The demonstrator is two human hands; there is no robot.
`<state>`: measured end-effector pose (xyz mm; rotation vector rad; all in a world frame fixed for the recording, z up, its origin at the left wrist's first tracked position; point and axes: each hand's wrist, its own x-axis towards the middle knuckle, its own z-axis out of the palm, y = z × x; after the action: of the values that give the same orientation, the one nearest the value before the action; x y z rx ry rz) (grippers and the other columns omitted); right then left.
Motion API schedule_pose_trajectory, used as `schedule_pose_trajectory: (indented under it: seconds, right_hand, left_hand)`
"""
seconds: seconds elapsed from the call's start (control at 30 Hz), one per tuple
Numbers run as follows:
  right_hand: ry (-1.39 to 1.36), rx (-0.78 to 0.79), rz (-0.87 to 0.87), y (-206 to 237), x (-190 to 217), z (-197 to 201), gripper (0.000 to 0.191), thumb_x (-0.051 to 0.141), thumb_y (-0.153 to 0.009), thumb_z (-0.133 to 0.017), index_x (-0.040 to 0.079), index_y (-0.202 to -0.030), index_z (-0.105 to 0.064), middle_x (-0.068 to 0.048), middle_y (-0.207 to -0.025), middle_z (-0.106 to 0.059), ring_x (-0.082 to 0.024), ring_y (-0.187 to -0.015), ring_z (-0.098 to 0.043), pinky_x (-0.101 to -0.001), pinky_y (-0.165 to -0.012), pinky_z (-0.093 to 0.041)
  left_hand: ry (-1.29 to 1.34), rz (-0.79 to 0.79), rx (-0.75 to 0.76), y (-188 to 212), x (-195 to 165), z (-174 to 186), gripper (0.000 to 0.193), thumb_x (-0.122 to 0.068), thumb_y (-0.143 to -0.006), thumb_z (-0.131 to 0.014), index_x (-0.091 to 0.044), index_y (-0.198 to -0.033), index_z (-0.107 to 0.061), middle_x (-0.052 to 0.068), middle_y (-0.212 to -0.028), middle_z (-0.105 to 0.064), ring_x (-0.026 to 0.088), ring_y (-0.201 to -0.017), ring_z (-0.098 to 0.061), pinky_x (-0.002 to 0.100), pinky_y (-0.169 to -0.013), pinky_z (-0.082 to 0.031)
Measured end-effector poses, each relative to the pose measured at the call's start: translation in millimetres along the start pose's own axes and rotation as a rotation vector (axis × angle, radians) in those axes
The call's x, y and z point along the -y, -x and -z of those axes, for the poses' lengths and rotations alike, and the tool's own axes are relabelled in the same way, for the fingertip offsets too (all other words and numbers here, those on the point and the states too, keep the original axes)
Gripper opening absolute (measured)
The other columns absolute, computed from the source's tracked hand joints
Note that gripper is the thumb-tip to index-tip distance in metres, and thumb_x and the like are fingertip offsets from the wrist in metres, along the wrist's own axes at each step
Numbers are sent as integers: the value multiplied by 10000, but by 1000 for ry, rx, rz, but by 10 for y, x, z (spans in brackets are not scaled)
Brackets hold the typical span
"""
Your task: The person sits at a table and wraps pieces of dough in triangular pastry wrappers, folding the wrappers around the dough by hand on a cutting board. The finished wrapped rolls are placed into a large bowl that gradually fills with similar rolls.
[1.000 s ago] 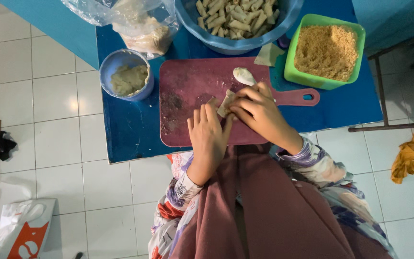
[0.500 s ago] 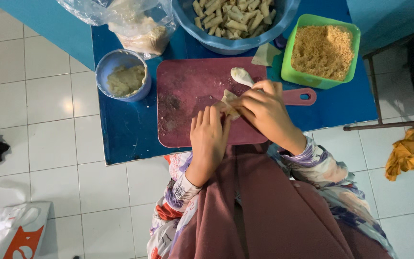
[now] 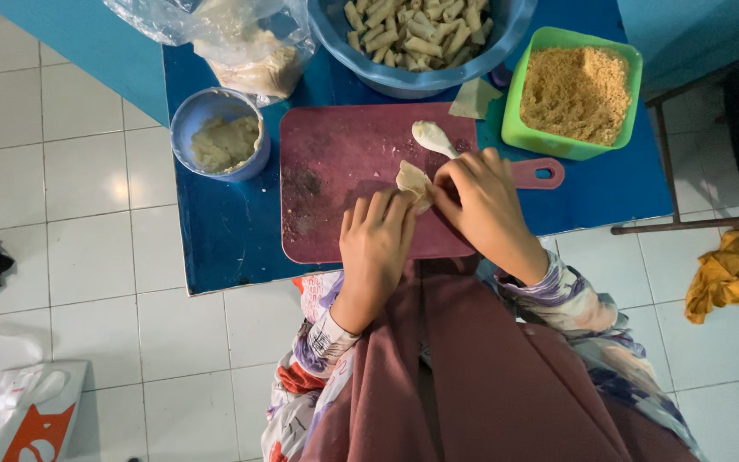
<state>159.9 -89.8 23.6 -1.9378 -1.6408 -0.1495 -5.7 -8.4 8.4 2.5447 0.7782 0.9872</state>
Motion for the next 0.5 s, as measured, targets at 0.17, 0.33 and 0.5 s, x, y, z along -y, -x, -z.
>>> schedule_pose_trajectory:
  seconds: [0.17, 0.33, 0.5]
  right_hand:
    - [-205, 46, -57, -19, 9, -25, 174, 124, -913, -778, 76, -1029, -658, -40, -925, -680, -278, -941, -581, -432, -869, -415]
    - [-161, 17, 90, 19, -9, -63, 144, 102, -914, -762, 78, -1036, -689, -47, -984, -692, -289, -1007, -584, -440, -948, -420]
    - [-121, 34, 181, 83, -43, -46, 203, 89, -916, -750, 77, -1118, -737, -17, -1044, -690, -252, -1028, -583, -416, -935, -426]
  left_hand:
    - [-16, -7, 3, 5, 6, 2, 211, -109, -929, -682, -120, -1140, -684, 37, -1087, -658, 259, -925, -622, 401, -792, -493]
    - [-34, -4, 5, -2, 5, -9, 188, -118, -925, -681, -123, -1112, -668, 41, -1060, -656, 265, -914, -621, 410, -788, -498]
    - [-12, 45, 141, -50, 38, 50, 139, -207, -946, -709, -119, -1037, -651, 56, -953, -647, 284, -881, -624, 427, -766, -496]
